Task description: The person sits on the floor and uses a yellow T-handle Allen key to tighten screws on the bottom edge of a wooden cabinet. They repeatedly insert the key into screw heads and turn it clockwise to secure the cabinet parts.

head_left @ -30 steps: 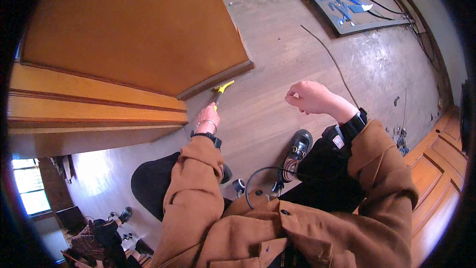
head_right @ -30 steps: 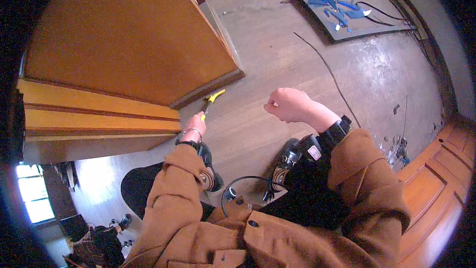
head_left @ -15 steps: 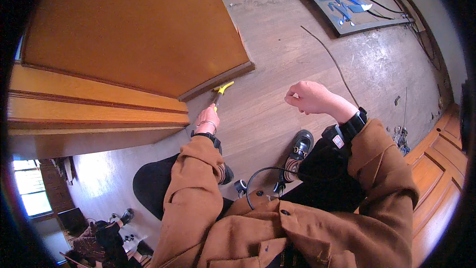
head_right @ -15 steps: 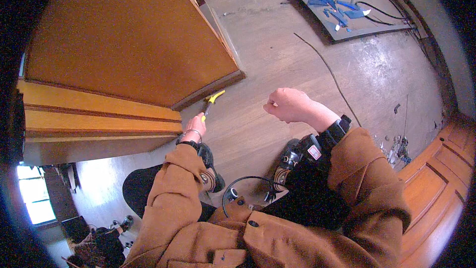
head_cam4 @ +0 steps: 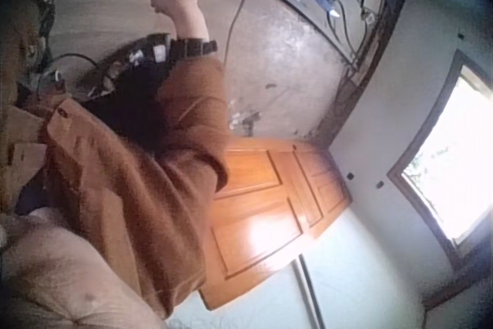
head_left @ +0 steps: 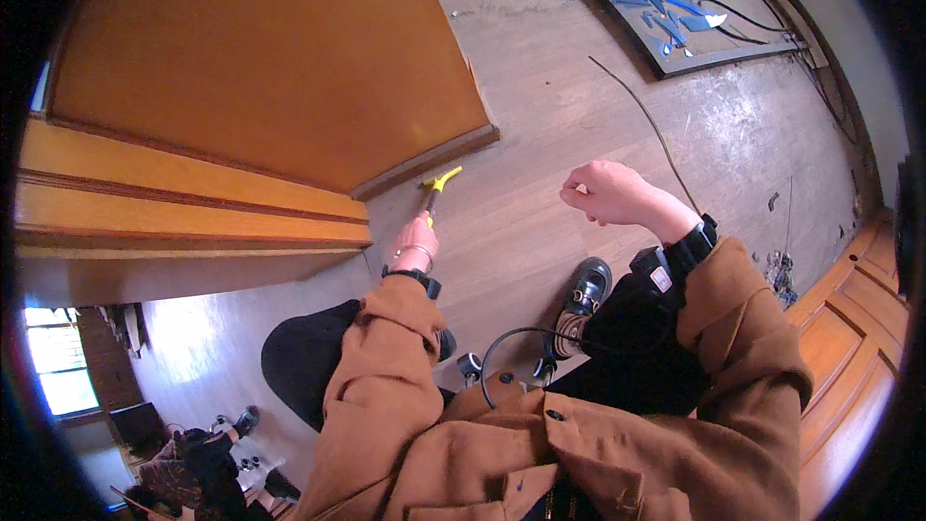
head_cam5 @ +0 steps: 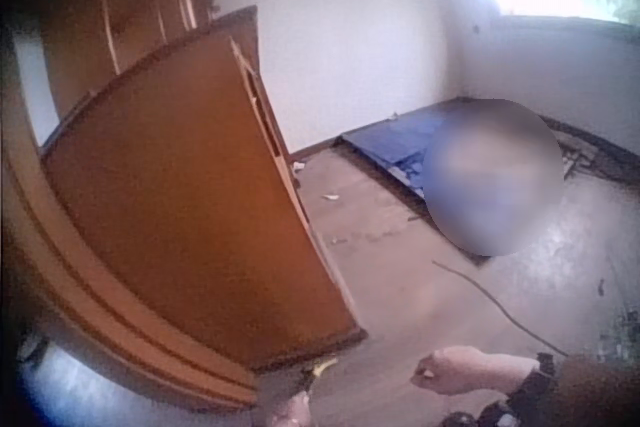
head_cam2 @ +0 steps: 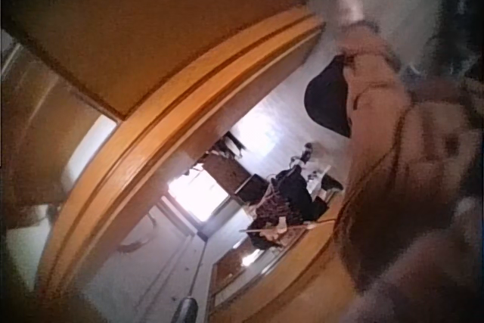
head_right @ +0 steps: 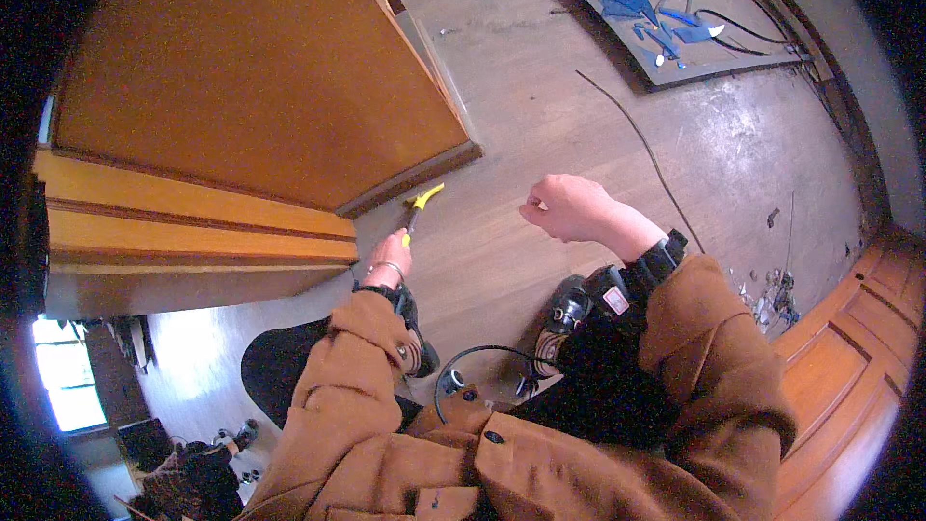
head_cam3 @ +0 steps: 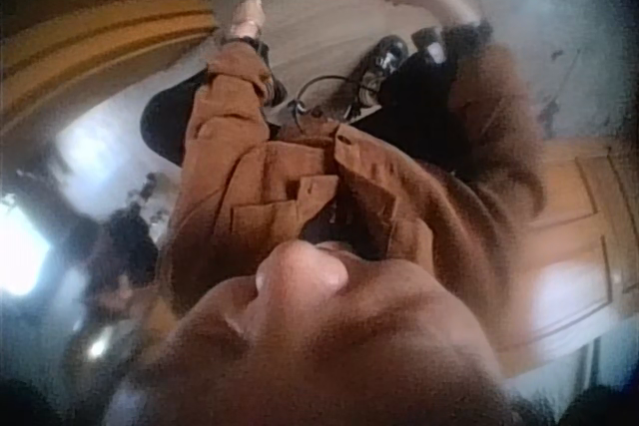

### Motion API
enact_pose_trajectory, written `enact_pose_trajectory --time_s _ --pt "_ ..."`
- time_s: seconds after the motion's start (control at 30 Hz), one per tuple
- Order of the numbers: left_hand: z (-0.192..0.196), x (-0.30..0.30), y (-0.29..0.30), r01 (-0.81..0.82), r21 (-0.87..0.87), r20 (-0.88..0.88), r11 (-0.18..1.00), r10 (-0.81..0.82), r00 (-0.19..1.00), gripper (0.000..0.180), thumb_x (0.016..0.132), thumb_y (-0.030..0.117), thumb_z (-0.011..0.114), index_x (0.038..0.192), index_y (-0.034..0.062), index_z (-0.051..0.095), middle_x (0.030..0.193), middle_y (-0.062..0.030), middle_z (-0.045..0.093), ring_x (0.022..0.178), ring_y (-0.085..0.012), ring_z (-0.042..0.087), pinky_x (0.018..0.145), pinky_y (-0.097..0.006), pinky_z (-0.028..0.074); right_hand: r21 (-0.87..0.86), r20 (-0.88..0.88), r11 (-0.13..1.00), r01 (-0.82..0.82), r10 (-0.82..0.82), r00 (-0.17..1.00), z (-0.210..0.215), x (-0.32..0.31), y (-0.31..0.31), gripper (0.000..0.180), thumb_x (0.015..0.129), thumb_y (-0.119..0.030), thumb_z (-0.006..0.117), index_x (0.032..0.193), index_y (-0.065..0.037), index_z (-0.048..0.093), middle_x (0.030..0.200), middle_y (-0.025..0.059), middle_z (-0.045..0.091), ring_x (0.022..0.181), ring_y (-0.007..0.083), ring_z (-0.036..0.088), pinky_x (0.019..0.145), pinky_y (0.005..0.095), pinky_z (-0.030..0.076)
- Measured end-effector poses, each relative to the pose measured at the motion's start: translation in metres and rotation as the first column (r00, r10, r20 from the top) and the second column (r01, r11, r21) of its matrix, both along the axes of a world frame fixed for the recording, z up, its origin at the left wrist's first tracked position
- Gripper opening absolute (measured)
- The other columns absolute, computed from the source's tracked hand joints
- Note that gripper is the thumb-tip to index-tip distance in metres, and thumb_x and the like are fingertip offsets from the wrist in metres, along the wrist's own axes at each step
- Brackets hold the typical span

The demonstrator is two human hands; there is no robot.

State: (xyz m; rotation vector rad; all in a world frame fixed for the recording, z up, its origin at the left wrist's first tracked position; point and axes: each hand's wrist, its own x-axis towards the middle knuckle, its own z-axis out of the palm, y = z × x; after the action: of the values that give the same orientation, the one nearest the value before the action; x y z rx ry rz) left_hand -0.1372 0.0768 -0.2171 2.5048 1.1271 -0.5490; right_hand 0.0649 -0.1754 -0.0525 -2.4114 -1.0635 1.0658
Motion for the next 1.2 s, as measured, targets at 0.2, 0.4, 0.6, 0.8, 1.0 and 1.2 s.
enact_pose_trajectory --time_s 0.2,0.4,0.6,0.8,1.0,1.2 --pt "-0.010 -0.008 -0.014 -0.038 -0.003 0.026 0.999 0.038 0.999 0.043 0.086 0.018 0.055 0.128 0.0186 0.051 0.105 -0.0198 0.064 0.099 -0.0372 0.061 0.084 -0.046 0.049 -0.018 -0.038 1.000 -0.006 0.005 0.999 -0.002 0.000 0.001 0.034 0.089 -0.033 0.048 0.091 -0.006 0.068 0.065 0.0104 0.065 0.059 0.0225 0.066 0.065 0.0364 0.052" --pt "0.009 0.011 -0.007 -0.010 -0.008 -0.010 1.000 0.010 1.000 0.029 0.094 0.018 0.042 0.119 0.0124 0.056 0.109 -0.0173 0.064 0.104 -0.0361 0.060 0.086 -0.046 0.048 -0.005 -0.014 1.000 -0.012 0.012 1.000 -0.001 0.000 0.000 0.033 0.088 -0.032 0.048 0.090 -0.006 0.068 0.064 0.0097 0.065 0.059 0.0225 0.066 0.065 0.0364 0.052" --pt "0.010 0.008 -0.038 0.037 -0.049 -0.039 0.998 -0.039 0.998 0.033 0.092 0.012 0.043 0.124 0.0117 0.051 0.106 -0.0195 0.063 0.103 -0.0369 0.060 0.084 -0.047 0.049 0.003 -0.035 1.000 0.008 -0.008 0.999 -0.003 0.001 -0.001 0.032 0.088 -0.032 0.049 0.090 -0.005 0.068 0.064 0.0096 0.065 0.060 0.0227 0.067 0.065 0.0364 0.052" --pt "0.004 0.025 -0.020 0.057 -0.036 0.021 0.998 -0.056 0.998 0.028 0.092 0.015 0.044 0.119 0.0119 0.055 0.105 -0.0172 0.065 0.101 -0.0368 0.061 0.081 -0.047 0.050 -0.002 -0.030 1.000 0.009 -0.009 1.000 -0.001 0.001 -0.002 0.033 0.089 -0.032 0.049 0.091 -0.005 0.068 0.063 0.0096 0.065 0.060 0.0221 0.066 0.064 0.0362 0.052" --pt "-0.005 0.015 -0.047 0.023 -0.050 -0.013 0.998 -0.024 1.000 0.036 0.090 0.017 0.048 0.125 0.0162 0.051 0.104 -0.0198 0.064 0.098 -0.0377 0.062 0.080 -0.049 0.049 -0.002 -0.035 1.000 -0.003 0.003 0.999 -0.003 0.003 0.000 0.033 0.089 -0.033 0.049 0.093 -0.006 0.068 0.063 0.0087 0.065 0.059 0.0212 0.066 0.064 0.0360 0.052" --pt "0.000 0.043 -0.026 0.098 -0.021 0.047 0.995 -0.097 0.994 0.035 0.098 0.026 0.033 0.109 0.0041 0.059 0.107 -0.0188 0.063 0.101 -0.0361 0.061 0.083 -0.046 0.050 -0.017 -0.050 0.999 -0.027 0.026 0.998 -0.003 0.002 0.000 0.030 0.090 -0.029 0.051 0.097 -0.004 0.066 0.066 0.0089 0.066 0.057 0.0181 0.066 0.058 0.0309 0.053"
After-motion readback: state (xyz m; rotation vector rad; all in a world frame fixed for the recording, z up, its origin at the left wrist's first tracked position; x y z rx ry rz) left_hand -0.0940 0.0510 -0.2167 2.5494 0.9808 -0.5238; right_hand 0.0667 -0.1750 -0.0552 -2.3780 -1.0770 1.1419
